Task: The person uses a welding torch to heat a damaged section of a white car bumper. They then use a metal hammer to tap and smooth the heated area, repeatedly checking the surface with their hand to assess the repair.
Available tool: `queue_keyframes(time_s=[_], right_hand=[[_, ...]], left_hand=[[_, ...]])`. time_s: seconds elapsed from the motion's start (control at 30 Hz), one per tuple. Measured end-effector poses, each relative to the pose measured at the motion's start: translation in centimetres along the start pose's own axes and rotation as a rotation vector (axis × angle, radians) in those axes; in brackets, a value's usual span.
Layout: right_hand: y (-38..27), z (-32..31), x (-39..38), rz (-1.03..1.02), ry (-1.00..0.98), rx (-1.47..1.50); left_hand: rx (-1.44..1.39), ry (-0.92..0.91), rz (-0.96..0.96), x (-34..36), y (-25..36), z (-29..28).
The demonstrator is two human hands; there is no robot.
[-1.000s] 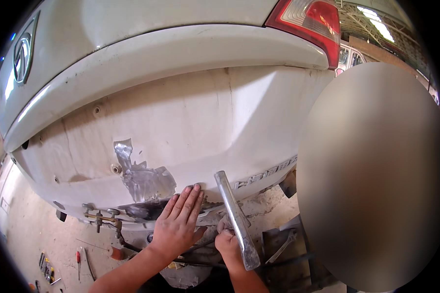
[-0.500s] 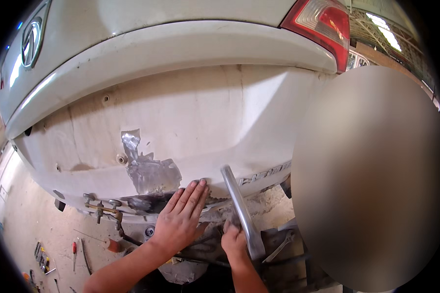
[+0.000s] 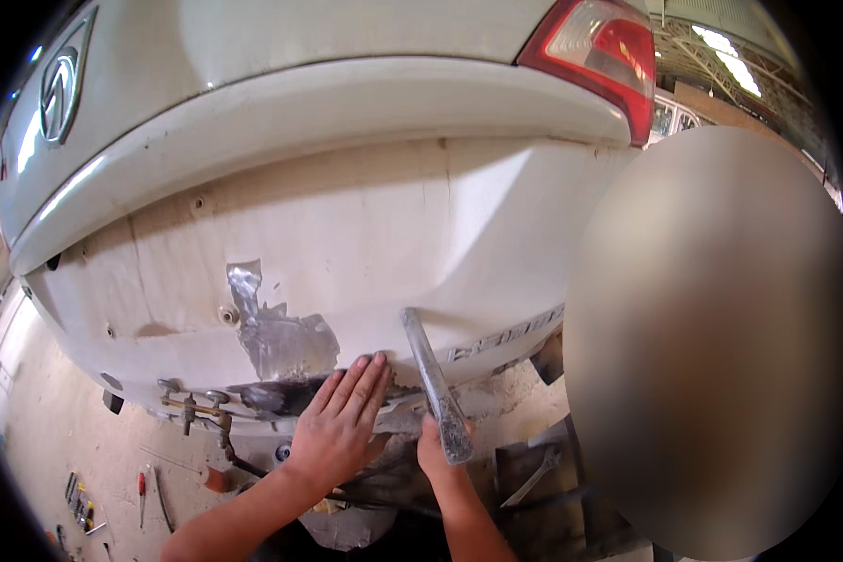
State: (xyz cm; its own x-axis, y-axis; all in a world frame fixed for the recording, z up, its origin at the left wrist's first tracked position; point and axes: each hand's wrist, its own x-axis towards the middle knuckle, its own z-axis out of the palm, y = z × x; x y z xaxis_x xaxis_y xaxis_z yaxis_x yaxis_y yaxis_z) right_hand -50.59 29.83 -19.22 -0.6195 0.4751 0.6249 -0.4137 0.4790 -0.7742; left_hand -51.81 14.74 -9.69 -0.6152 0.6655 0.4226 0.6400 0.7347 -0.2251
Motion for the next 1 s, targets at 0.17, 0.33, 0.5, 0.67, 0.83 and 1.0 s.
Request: queue_keyframes(time_s=[0.17,0.33,0.5,0.67,0.83,1.0], right_hand=[[1.6,-0.8,-2.1,0.003,0.055,0.089],[2.9,-1.0,-3.8,0.077,0.096,0.58],[0.4,-1.4,-2.9,0.222,0.03,0.452],[0.1,-1.7,-2.7,0.266,-0.059,0.389],[0.4,-0.7,-2.5,0.074,-0.014,0.326],[4.4,0.5,-2.9,0.092,0.003,0.101]], left_hand=[[-0.01,-0.002,0.005,0.6,-0.7,-0.7],[-0.093,0.061,0.216,6.6,-1.3,-1.3],[-0.037,0.102,0.321,7.8,-1.5,-0.8],[0.04,0.083,0.239,4.9,-2.8,-1.4],[0.05,0.109,0.098,1.3,-3.4,-0.4],[0.014,0.066,0.032,-0.2,-3.2,-0.3]])
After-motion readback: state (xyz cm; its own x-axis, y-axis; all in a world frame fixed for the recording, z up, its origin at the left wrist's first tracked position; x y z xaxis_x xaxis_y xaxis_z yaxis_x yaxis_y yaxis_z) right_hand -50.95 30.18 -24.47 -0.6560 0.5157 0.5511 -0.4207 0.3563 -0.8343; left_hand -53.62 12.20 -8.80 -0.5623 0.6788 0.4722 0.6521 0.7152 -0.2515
